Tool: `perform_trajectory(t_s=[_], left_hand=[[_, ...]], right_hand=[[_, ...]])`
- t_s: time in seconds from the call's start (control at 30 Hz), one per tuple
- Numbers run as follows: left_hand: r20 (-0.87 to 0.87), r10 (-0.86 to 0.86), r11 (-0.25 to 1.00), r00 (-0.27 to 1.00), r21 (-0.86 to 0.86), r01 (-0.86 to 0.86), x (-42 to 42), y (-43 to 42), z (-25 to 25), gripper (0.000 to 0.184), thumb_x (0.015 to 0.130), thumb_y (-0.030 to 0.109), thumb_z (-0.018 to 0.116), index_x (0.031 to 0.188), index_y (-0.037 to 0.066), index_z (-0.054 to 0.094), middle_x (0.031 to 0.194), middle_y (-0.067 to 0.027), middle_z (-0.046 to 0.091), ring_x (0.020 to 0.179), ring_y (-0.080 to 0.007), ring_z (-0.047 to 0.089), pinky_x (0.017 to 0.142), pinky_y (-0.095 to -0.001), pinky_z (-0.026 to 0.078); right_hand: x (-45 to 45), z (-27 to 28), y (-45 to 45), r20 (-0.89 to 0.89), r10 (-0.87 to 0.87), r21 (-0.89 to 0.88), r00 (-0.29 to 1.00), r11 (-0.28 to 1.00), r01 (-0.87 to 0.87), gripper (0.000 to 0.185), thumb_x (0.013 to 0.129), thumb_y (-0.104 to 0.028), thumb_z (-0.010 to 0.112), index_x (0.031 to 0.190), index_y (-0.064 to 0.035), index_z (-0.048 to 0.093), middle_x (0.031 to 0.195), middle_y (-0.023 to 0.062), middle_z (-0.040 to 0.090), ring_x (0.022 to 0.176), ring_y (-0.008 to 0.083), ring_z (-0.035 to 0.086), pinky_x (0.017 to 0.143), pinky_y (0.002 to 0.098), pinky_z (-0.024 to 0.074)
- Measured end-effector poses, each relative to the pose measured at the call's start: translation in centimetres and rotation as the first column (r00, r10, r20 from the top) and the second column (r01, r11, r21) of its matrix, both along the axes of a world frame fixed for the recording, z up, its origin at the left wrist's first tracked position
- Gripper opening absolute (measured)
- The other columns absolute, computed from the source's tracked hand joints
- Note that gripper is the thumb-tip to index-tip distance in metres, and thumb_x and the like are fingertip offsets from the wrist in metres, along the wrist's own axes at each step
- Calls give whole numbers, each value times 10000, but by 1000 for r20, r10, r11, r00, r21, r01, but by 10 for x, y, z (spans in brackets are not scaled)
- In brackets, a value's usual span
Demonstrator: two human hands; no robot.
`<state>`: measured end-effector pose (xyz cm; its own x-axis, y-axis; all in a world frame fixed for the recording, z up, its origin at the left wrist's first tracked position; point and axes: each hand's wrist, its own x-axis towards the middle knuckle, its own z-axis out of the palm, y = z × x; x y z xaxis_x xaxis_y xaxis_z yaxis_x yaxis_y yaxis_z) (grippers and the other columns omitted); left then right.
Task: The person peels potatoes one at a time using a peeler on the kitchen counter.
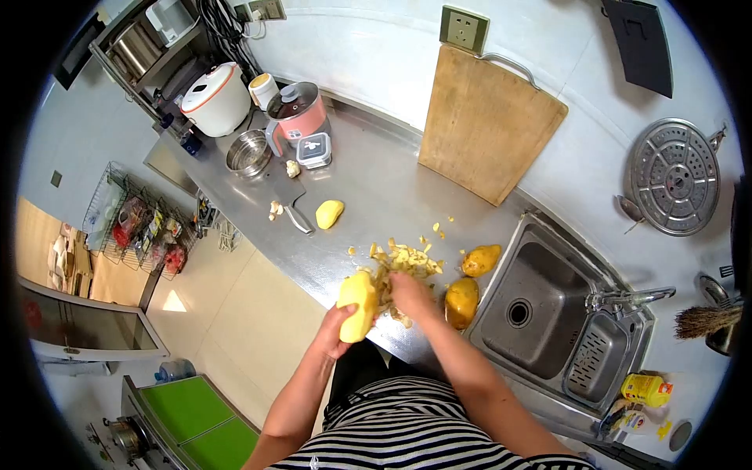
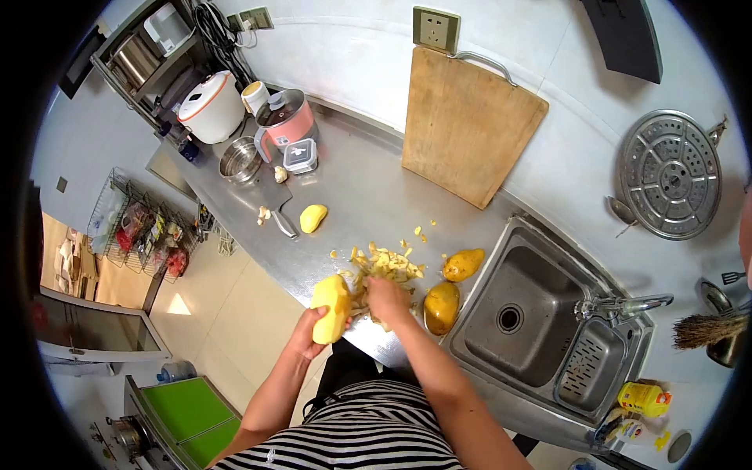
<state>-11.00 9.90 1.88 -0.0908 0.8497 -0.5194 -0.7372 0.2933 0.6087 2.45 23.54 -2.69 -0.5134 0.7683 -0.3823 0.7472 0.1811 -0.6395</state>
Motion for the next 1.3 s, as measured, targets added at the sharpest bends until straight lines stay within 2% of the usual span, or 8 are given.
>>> perform_trajectory(t_s=[0.07, 0.23, 0.33, 0.43, 0.53, 0.63, 0.93, 1.3], left_hand=[[-3, 11, 999, 1000, 39, -11, 11, 4, 8, 665, 788, 335, 654, 1280, -40, 410, 1114, -200, 566, 931, -308, 613, 851, -382, 519], [232, 100, 994, 968, -57, -90, 6, 12, 3, 589, 833, 260, 581, 1297, -40, 378, 1139, -231, 555, 975, -317, 599, 870, -387, 517], [201, 73, 997, 977, -29, -69, 0, 11, -7, 572, 847, 163, 531, 1361, 55, 304, 1173, -186, 518, 1000, -328, 589, 855, -428, 527], [98, 139, 989, 985, -68, -132, 9, 15, 4, 561, 841, 128, 514, 1358, 73, 301, 1163, -179, 519, 1001, -324, 582, 855, -436, 529], [145, 141, 987, 979, -93, -128, 9, 15, -2, 516, 851, 128, 513, 1328, 64, 327, 1161, -179, 518, 988, -317, 585, 846, -441, 536], [323, 201, 976, 925, -143, -162, 6, 18, -6, 485, 861, 134, 513, 1308, 63, 339, 1159, -174, 515, 978, -305, 588, 836, -439, 543], [95, 181, 977, 979, -128, -168, 2, 15, -4, 477, 859, 152, 530, 1292, 67, 348, 1151, -171, 513, 962, -292, 590, 784, -420, 557], [184, 210, 973, 960, -138, -186, 2, 10, -5, 502, 860, 217, 538, 1290, 26, 362, 1167, -193, 516, 973, -318, 575, 836, -429, 533]], right_hand=[[7, 28, 4, 46, -39, -49, 998, 998, 42, 359, 963, -341, 368, 1037, -56, 573, 949, 238, 622, 927, 422, 579, 798, 497, 446], [24, 40, -7, -52, 1, 42, 999, 999, 1, 366, 963, -344, 390, 940, -15, 549, 885, 235, 629, 849, 431, 593, 756, 514, 450], [28, 54, -27, -77, 85, 140, 993, 987, -73, 358, 962, -348, 405, 906, -22, 541, 837, 212, 640, 777, 424, 611, 704, 519, 463], [25, 66, -41, -38, 145, 238, 989, 962, -131, 340, 954, -346, 428, 895, -29, 534, 801, 201, 641, 757, 411, 620, 673, 515, 468], [22, 59, -32, 12, 171, 295, 985, 941, -167, 320, 945, -342, 449, 893, -38, 536, 800, 188, 642, 764, 393, 628, 660, 508, 470], [14, 54, -19, -53, 134, 213, 990, 970, -119, 305, 945, -344, 444, 913, -58, 544, 821, 188, 646, 755, 401, 625, 672, 509, 471], [2, 55, -17, -15, 104, -18, 994, 994, -104, 352, 968, -365, 373, 967, -59, 547, 927, 225, 627, 900, 409, 597, 771, 512, 448], [-4, 51, -22, -2, 82, -47, 997, 996, -82, 373, 964, -383, 364, 969, -58, 546, 932, 224, 625, 904, 423, 592, 785, 515, 448]])
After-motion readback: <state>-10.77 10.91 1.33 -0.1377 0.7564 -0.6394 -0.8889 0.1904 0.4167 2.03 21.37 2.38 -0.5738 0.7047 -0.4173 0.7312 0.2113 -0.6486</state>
